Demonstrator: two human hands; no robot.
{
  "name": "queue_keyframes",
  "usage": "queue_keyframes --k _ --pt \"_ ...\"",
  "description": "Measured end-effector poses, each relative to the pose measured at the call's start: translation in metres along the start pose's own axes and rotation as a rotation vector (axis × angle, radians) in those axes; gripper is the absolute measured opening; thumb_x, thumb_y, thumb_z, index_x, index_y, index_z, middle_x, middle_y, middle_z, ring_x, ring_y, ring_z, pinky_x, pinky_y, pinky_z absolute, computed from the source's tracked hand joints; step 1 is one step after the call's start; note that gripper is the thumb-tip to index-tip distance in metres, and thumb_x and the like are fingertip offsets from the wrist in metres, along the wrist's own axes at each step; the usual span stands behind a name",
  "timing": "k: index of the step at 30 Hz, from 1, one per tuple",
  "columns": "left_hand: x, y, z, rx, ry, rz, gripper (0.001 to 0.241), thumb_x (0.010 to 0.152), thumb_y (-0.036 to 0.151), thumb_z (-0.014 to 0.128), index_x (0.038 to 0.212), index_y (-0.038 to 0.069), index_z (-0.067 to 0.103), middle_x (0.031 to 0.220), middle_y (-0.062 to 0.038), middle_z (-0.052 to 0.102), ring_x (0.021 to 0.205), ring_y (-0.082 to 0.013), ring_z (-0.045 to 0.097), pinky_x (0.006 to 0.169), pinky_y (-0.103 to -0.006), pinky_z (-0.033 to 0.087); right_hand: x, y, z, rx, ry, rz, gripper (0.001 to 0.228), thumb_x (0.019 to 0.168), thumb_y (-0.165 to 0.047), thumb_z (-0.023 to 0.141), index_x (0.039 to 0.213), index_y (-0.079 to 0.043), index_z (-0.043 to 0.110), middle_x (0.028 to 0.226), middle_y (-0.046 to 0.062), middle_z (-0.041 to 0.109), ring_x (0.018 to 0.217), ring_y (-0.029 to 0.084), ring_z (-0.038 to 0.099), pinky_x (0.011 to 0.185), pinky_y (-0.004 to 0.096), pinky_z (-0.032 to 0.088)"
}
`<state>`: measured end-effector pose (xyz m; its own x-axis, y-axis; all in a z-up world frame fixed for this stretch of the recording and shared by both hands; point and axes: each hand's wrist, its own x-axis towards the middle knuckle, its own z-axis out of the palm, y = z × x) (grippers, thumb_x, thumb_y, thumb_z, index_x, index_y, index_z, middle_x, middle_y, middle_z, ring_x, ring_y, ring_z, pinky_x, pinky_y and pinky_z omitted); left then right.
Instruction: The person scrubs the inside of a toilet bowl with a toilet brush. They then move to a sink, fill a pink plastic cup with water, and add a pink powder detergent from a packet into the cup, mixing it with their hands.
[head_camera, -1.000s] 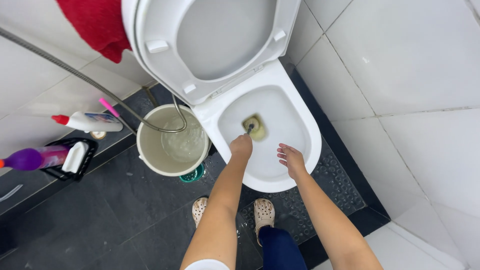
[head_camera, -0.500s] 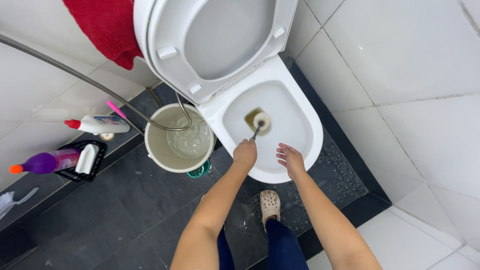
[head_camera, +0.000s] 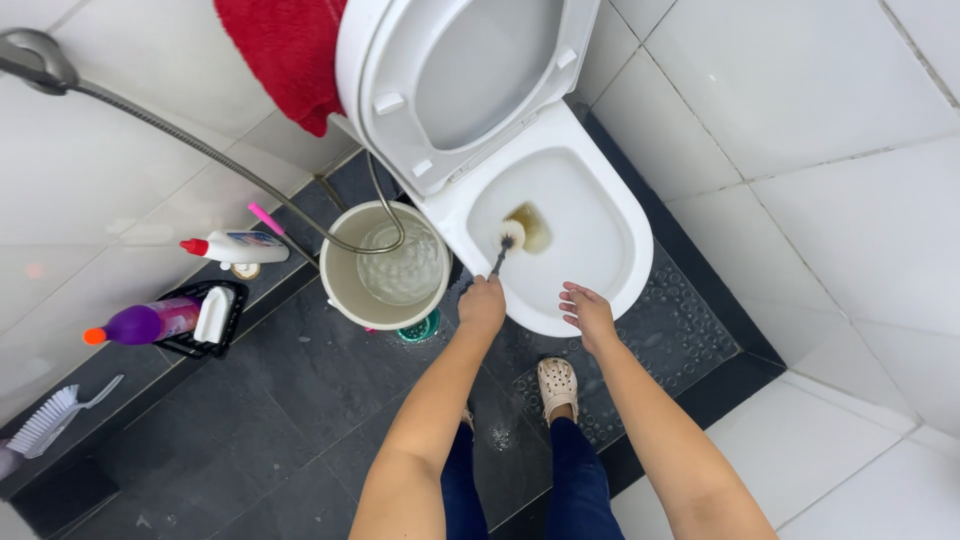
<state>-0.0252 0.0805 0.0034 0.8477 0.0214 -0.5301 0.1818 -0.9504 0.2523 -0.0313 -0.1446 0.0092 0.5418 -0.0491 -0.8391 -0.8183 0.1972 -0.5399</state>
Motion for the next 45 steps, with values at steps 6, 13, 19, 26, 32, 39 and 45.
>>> queue_keyframes --k 6,13,19,26,32,39,45 --pt "-0.063 -0.044 -0.064 -0.085 0.115 0.018 0.037 0.093 0.009 0.055 0.129 0.007 0.061 0.115 -0.020 0.064 0.100 -0.0390 0.069 0.085 -0.0514 0.056 -0.032 0.011 0.048 0.018 -0.017 -0.023 0.032 0.100 -0.018 0.056 0.128 -0.008 0.068 0.108 0.002 0.071 0.095 0.015 0.065 0.081 0.032 0.052" --pt "-0.123 -0.095 -0.079 -0.302 0.235 0.054 0.035 0.099 0.020 0.058 0.133 0.013 0.062 0.112 -0.018 0.067 0.105 -0.0404 0.066 0.088 -0.0519 0.053 -0.066 0.027 0.112 0.033 -0.043 -0.043 0.032 0.100 -0.019 0.055 0.128 -0.009 0.069 0.107 0.001 0.071 0.093 0.013 0.064 0.080 0.031 0.052" --pt "-0.131 -0.123 -0.026 -0.586 0.226 -0.052 0.049 0.089 0.018 0.070 0.135 0.008 0.057 0.121 -0.023 0.066 0.110 -0.0437 0.062 0.092 -0.0509 0.051 -0.079 0.059 0.133 -0.082 -0.117 -0.013 0.035 0.100 -0.023 0.055 0.130 -0.011 0.069 0.114 -0.002 0.073 0.094 0.011 0.062 0.082 0.031 0.049" --pt "-0.131 -0.117 0.034 -1.045 -0.012 -0.297 0.038 0.095 0.017 0.067 0.131 0.005 0.065 0.102 -0.013 0.075 0.072 -0.0236 0.072 0.063 -0.0355 0.055 -0.064 0.085 0.124 -0.113 -0.154 0.028 0.037 0.101 -0.028 0.059 0.134 -0.014 0.065 0.118 -0.002 0.073 0.095 0.011 0.062 0.084 0.033 0.049" --pt "-0.157 -0.109 0.037 -1.262 -0.166 -0.239 0.038 0.098 0.015 0.063 0.134 0.005 0.063 0.098 -0.004 0.076 0.064 -0.0105 0.063 0.052 -0.0252 0.048 -0.075 0.103 0.087 0.034 -0.095 0.005 0.037 0.097 -0.026 0.067 0.131 -0.013 0.066 0.115 0.000 0.074 0.094 0.012 0.065 0.082 0.032 0.050" --pt "-0.189 -0.111 -0.072 -0.963 -0.075 0.077 0.033 0.097 0.014 0.067 0.129 0.008 0.070 0.094 -0.012 0.073 0.073 -0.0149 0.066 0.068 -0.0294 0.054 -0.128 0.117 0.076 0.368 -0.026 -0.024 0.040 0.092 -0.031 0.074 0.126 -0.010 0.067 0.111 0.003 0.075 0.090 0.014 0.067 0.081 0.033 0.055" --pt "-0.217 -0.097 -0.162 -0.513 0.107 0.591 0.020 0.098 0.011 0.061 0.112 0.003 0.073 0.103 -0.018 0.072 0.098 -0.0372 0.068 0.087 -0.0438 0.053 -0.157 0.166 0.097 0.564 0.080 -0.068 0.038 0.090 -0.027 0.077 0.123 -0.011 0.067 0.108 0.003 0.075 0.090 0.014 0.068 0.081 0.034 0.055"
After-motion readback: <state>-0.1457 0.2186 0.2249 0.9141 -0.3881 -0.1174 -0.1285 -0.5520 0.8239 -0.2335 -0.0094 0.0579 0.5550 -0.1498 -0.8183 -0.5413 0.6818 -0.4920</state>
